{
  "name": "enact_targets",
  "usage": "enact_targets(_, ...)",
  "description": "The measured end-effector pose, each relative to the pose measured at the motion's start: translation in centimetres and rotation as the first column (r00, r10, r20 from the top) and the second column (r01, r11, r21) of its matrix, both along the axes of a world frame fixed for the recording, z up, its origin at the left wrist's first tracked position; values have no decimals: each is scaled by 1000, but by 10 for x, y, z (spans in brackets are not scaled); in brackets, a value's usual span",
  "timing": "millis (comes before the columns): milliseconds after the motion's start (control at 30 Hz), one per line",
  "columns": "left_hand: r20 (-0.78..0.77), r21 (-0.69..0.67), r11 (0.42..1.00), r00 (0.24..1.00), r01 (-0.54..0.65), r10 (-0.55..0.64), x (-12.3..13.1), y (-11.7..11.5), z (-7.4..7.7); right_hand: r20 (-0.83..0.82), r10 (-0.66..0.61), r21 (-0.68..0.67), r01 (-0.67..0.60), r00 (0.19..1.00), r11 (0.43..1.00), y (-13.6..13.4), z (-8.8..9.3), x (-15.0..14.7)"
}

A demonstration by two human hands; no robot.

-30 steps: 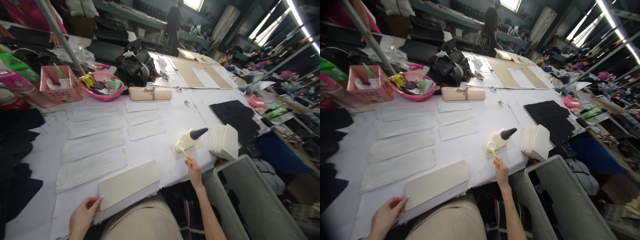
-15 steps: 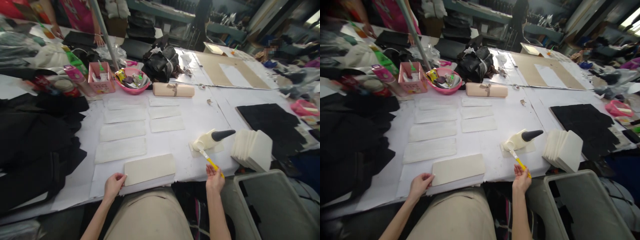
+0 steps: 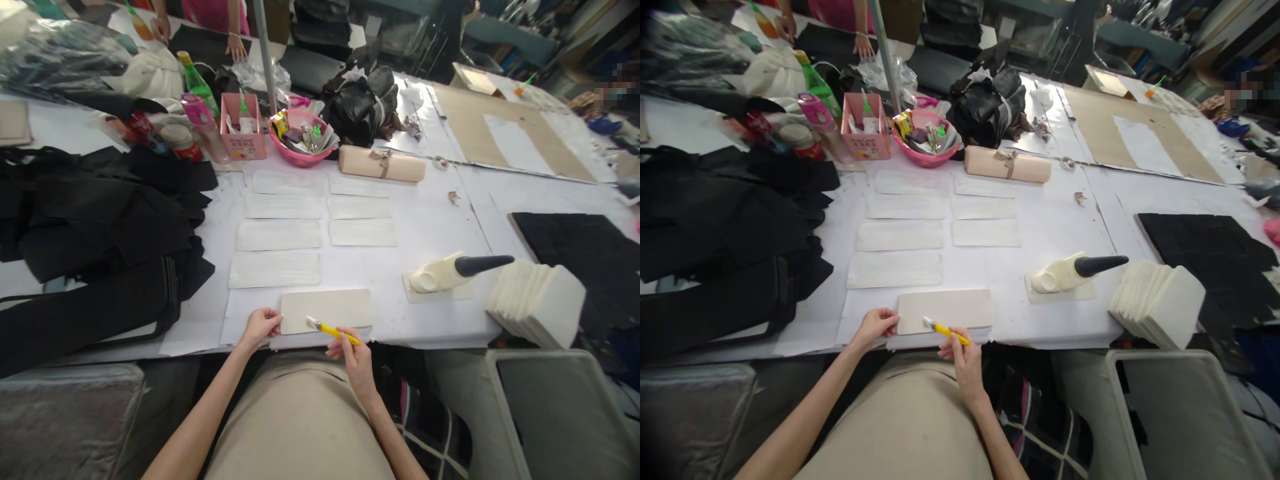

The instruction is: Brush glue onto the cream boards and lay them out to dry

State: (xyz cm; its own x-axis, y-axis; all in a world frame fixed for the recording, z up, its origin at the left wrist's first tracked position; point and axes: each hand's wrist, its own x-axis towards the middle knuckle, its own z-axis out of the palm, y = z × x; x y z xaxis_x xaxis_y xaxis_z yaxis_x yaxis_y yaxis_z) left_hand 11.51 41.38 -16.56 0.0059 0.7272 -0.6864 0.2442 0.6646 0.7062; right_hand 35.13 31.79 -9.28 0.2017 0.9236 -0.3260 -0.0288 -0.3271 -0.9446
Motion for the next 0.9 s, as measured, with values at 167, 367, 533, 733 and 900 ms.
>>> enact_targets(167,40,-14,1000,999,25,-24,-3,4,2,-1,152,-11,-152,988,988,3,-6,-34)
enact_targets(367,42,-6,999,999,33,-33,-4,4,1,-24,83,-35,-83,996,996,7,-14,-52)
enact_targets(533,41,3,999,999,34,-34,-5,3,-3,22,-47,-57,49,999,997,0,-15,-34)
enact_targets(733,48,12,999,998,34,-35,-5,3,-2,230,-275,-20,287,934,958,-20,-12,38)
enact_targets(900,44,9,999,998,34,-35,-5,3,0,438,-401,76,411,805,908,-32,-1,80)
